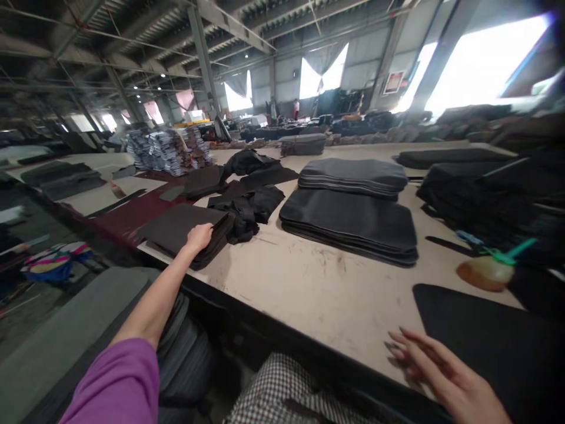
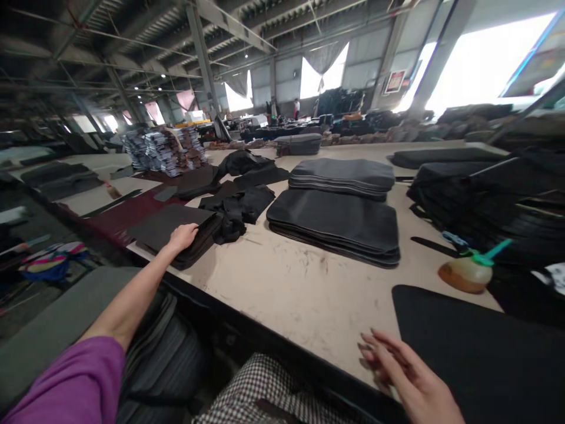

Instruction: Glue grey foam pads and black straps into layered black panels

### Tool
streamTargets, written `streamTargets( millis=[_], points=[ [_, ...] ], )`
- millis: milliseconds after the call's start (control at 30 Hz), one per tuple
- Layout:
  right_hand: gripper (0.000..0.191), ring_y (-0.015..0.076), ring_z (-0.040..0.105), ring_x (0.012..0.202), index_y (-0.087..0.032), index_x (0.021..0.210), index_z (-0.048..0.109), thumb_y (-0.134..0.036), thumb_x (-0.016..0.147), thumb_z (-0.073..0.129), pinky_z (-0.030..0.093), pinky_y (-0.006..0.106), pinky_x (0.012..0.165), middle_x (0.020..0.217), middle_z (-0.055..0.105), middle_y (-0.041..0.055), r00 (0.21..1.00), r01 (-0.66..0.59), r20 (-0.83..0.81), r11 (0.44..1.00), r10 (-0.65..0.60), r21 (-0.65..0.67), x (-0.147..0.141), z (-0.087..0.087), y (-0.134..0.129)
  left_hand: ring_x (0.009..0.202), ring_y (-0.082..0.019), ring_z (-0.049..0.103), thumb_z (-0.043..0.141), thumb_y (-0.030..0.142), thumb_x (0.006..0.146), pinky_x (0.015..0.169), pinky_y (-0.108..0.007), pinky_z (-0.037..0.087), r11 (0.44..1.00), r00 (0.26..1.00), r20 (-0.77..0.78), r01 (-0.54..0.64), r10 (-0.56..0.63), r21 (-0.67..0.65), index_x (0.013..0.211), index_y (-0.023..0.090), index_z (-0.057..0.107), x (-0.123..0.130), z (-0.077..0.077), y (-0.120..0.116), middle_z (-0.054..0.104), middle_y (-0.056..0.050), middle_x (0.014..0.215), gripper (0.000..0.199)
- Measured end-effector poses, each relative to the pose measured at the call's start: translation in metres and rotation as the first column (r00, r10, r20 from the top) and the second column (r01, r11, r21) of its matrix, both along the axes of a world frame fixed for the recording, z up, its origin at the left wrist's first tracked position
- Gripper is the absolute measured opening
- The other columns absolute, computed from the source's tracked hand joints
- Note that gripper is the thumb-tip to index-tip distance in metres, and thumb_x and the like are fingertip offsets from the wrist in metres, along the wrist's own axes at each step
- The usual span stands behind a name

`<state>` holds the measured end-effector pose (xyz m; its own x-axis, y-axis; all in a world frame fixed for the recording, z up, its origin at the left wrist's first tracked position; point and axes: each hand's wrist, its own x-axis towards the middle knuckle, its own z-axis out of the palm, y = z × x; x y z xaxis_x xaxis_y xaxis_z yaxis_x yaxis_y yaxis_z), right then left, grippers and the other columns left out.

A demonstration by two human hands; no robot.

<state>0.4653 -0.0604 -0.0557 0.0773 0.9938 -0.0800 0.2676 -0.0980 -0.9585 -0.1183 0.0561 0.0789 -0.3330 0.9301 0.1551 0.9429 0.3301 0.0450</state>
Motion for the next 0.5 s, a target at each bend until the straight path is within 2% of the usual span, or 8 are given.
streamTargets(
  millis=[133, 200, 233, 267, 300, 367, 433, 500],
  points=[
    [0.068, 0.0342, 0.075, 0.095, -0.023, 0.117, 0.073, -0.072, 0.072, 0.075, 0.065, 0.039, 0.076, 0.116, 0.076, 0.0145, 0.991, -0.055, -0.122, 0.997, 0.048, -0.053, -0.016, 0.001, -0.01, 0.11, -0.035, 0.07, 0.039, 0.03, 0.102, 0.097, -0.049, 0.05, 0.995, 0.994, -0.075, 0.079, -0.074, 0.069, 0.127, 0.019, 0.068, 0.048, 0.027, -0.019, 0.075, -0.02, 0.111, 0.04],
    [0.068, 0.0331, 0.075, 0.098, -0.021, 0.121, 0.07, -0.071, 0.076, 0.074, 0.065, 0.039, 0.077, 0.118, 0.075, 0.0155, 0.981, -0.109, -0.167, 0.993, 0.099, -0.055, -0.027, 0.0, -0.01, 0.111, -0.032, 0.07, 0.04, 0.038, 0.103, 0.099, -0.045, 0.05, 0.971, 0.982, -0.052, 0.189, -0.183, 0.145, 0.131, 0.024, 0.066, 0.077, 0.047, -0.03, 0.076, -0.016, 0.115, 0.041],
    [0.066, 0.0324, 0.074, 0.1, -0.021, 0.122, 0.069, -0.07, 0.079, 0.073, 0.064, 0.038, 0.078, 0.119, 0.074, 0.0154, 0.974, -0.141, -0.189, 0.989, 0.129, -0.052, -0.033, 0.0, -0.009, 0.112, -0.03, 0.07, 0.042, 0.042, 0.103, 0.099, -0.042, 0.051, 0.937, 0.96, 0.008, 0.272, -0.281, 0.219, 0.131, 0.025, 0.067, 0.092, 0.059, -0.036, 0.076, -0.013, 0.118, 0.041],
    [0.064, 0.0321, 0.073, 0.104, -0.021, 0.124, 0.067, -0.069, 0.082, 0.072, 0.064, 0.038, 0.079, 0.122, 0.074, 0.0151, 0.964, -0.174, -0.211, 0.984, 0.161, -0.046, -0.038, 0.0, -0.008, 0.111, -0.028, 0.07, 0.045, 0.045, 0.102, 0.099, -0.038, 0.052, 0.879, 0.911, 0.096, 0.352, -0.4, 0.321, 0.13, 0.025, 0.068, 0.105, 0.072, -0.042, 0.076, -0.01, 0.119, 0.041],
    [0.061, 0.032, 0.072, 0.109, -0.022, 0.124, 0.067, -0.067, 0.084, 0.071, 0.064, 0.039, 0.081, 0.126, 0.072, 0.0146, 0.954, -0.201, -0.234, 0.979, 0.187, -0.037, -0.043, 0.0, -0.006, 0.11, -0.026, 0.07, 0.049, 0.048, 0.101, 0.097, -0.035, 0.054, 0.8, 0.824, 0.203, 0.405, -0.529, 0.442, 0.128, 0.023, 0.069, 0.118, 0.084, -0.049, 0.076, -0.009, 0.119, 0.042],
    [0.056, 0.0319, 0.067, 0.119, -0.024, 0.125, 0.067, -0.065, 0.087, 0.069, 0.062, 0.041, 0.09, 0.133, 0.069, 0.0132, 0.942, -0.201, -0.278, 0.979, 0.187, -0.023, -0.05, 0.0, -0.002, 0.105, -0.024, 0.072, 0.058, 0.051, 0.096, 0.091, -0.032, 0.057, 0.667, 0.594, 0.389, 0.365, -0.704, 0.649, 0.125, 0.02, 0.07, 0.139, 0.106, -0.064, 0.077, -0.007, 0.116, 0.044],
    [0.056, 0.0315, 0.064, 0.125, -0.025, 0.127, 0.067, -0.067, 0.089, 0.067, 0.057, 0.045, 0.102, 0.137, 0.066, 0.0125, 0.941, -0.128, -0.319, 0.991, 0.11, -0.036, -0.052, 0.0, 0.0, 0.099, -0.022, 0.073, 0.066, 0.051, 0.092, 0.086, -0.031, 0.06, 0.625, 0.436, 0.494, 0.236, -0.752, 0.744, 0.125, 0.02, 0.07, 0.155, 0.118, -0.075, 0.078, -0.005, 0.112, 0.046],
    [0.061, 0.0311, 0.062, 0.128, -0.024, 0.131, 0.065, -0.069, 0.09, 0.063, 0.049, 0.047, 0.112, 0.14, 0.064, 0.0119, 0.946, -0.01, -0.325, 0.999, -0.007, -0.052, -0.051, 0.002, 0.0, 0.096, -0.02, 0.073, 0.071, 0.049, 0.088, 0.085, -0.03, 0.061, 0.624, 0.364, 0.545, 0.144, -0.755, 0.768, 0.122, 0.02, 0.071, 0.165, 0.12, -0.079, 0.078, -0.004, 0.109, 0.045]
  ],
)
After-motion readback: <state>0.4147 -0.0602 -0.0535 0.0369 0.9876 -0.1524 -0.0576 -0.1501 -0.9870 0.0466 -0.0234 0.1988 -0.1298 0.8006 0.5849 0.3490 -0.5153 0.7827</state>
